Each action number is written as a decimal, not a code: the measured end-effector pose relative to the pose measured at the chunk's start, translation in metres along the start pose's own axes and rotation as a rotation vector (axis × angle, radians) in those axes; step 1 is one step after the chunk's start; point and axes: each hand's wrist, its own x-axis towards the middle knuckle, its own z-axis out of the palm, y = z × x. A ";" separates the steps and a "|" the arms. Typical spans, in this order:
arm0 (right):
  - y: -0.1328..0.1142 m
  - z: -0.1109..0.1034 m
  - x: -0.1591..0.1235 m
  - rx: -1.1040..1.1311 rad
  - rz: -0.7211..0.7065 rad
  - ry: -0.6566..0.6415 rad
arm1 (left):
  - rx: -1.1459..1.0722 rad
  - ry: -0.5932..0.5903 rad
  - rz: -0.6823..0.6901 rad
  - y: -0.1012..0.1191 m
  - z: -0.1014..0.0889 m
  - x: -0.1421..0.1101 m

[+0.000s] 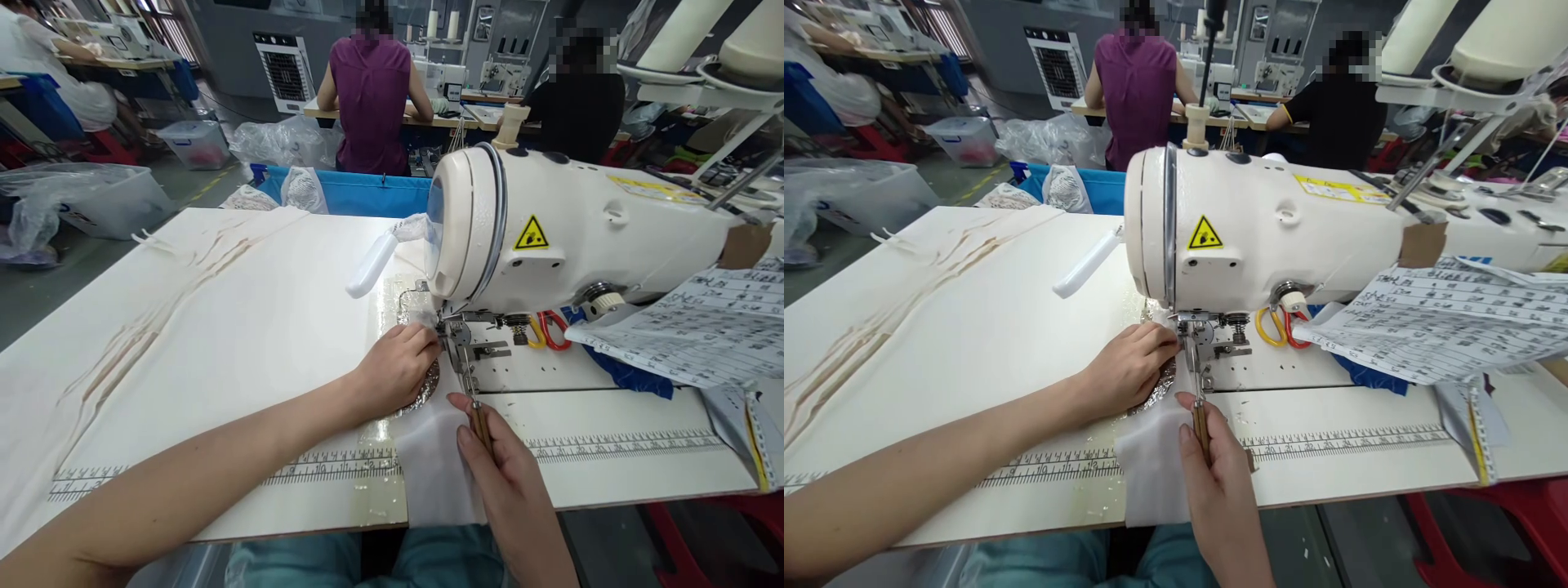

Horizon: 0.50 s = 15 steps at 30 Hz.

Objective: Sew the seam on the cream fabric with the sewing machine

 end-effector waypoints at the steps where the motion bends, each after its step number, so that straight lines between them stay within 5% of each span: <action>1: 0.000 0.000 0.002 -0.013 -0.011 -0.004 | -0.001 -0.008 -0.006 0.000 0.000 0.000; 15: -0.010 0.009 -0.009 -0.366 -0.170 0.199 | -0.014 -0.012 -0.074 0.005 0.006 0.008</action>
